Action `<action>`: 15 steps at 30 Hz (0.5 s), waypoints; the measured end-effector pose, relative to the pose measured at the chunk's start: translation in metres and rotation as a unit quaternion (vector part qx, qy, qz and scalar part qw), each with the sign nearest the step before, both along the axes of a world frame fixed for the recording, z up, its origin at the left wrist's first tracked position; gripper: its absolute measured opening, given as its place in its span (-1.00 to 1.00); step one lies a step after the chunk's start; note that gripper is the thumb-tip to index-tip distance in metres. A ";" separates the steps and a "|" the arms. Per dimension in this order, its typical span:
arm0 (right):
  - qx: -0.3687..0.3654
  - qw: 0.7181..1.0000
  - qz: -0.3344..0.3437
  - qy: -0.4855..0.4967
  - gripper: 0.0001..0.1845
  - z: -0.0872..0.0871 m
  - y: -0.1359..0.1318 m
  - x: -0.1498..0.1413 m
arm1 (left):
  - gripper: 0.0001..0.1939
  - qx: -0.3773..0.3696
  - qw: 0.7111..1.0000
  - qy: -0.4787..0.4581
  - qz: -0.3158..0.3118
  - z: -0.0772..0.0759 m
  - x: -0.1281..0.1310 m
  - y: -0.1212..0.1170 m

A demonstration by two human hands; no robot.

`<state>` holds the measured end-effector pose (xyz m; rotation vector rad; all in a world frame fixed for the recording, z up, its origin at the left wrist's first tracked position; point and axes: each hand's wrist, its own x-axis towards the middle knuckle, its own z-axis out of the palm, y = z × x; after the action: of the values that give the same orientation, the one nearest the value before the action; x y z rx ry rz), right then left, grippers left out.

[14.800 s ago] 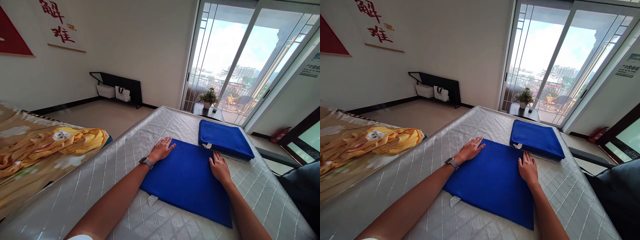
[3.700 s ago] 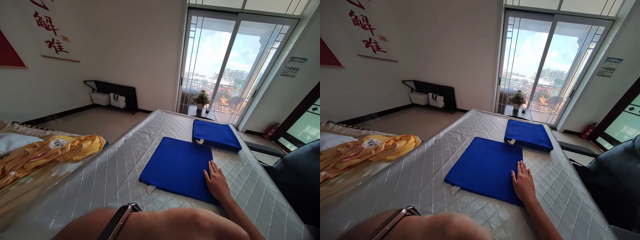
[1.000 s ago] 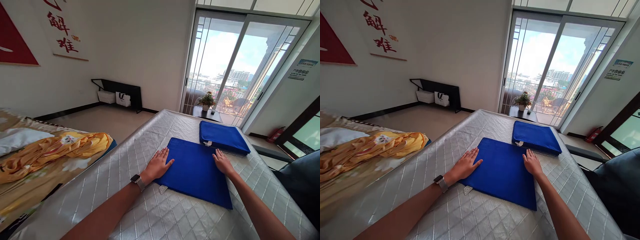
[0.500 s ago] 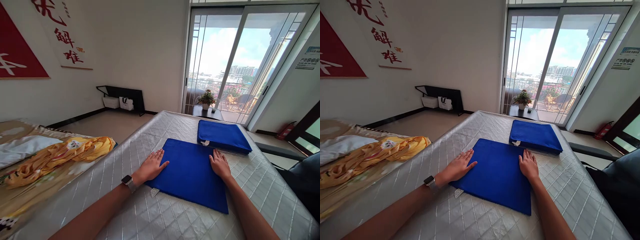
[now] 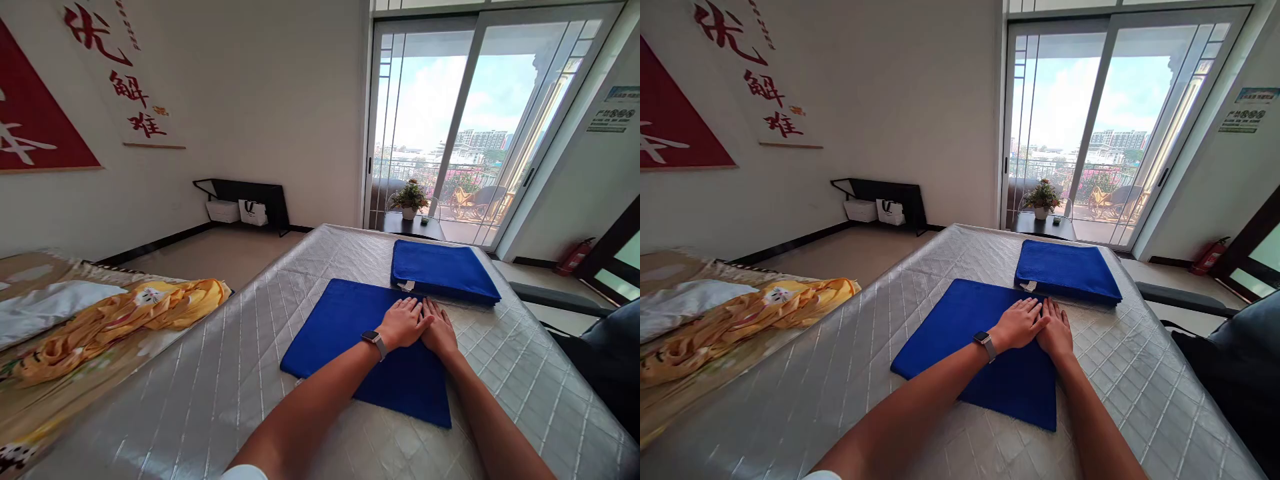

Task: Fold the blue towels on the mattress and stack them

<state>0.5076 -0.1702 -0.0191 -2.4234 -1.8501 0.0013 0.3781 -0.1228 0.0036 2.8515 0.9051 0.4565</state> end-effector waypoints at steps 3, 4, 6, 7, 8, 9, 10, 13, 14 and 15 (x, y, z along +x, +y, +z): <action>0.001 1.000 0.005 -0.009 -0.35 -0.002 0.000 0.001 | -0.26 -0.016 1.000 -0.001 0.016 -0.009 0.015 0.008; 0.002 1.000 0.005 -0.011 -0.35 -0.001 0.000 0.001 | -0.27 -0.016 1.000 -0.002 0.019 -0.011 0.013 0.011; 0.005 1.000 -0.001 -0.011 -0.34 0.000 0.002 -0.001 | -0.28 -0.011 1.000 -0.004 0.019 -0.014 0.002 0.017; 0.008 1.000 -0.009 -0.007 -0.33 0.001 0.002 -0.002 | -0.27 -0.010 1.000 -0.004 0.020 -0.014 -0.007 0.020; 0.012 1.000 -0.016 -0.001 -0.31 0.002 0.003 -0.002 | -0.26 -0.010 1.000 -0.003 0.024 -0.014 -0.019 0.024; 0.015 1.000 -0.023 0.006 -0.30 0.003 0.003 -0.003 | -0.25 -0.011 0.999 0.000 0.030 -0.014 -0.033 0.029; 0.016 0.999 -0.027 0.014 -0.29 0.003 0.004 -0.003 | -0.24 -0.013 0.999 0.005 0.037 -0.013 -0.048 0.035; 0.018 0.999 -0.033 0.029 -0.29 0.002 0.005 -0.003 | -0.21 -0.024 0.996 0.028 0.085 -0.009 -0.102 0.059; 0.019 0.999 -0.033 0.031 -0.29 0.002 0.005 -0.003 | -0.19 -0.033 0.993 0.039 0.109 -0.008 -0.120 0.069; 0.019 0.999 -0.034 0.032 -0.29 0.001 0.005 -0.003 | -0.18 -0.038 0.989 0.047 0.133 -0.008 -0.137 0.079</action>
<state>0.5050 -0.1651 -0.0184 -2.4302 -1.7235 0.0367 0.2411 -0.0439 -0.0039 2.7133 1.3006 0.3048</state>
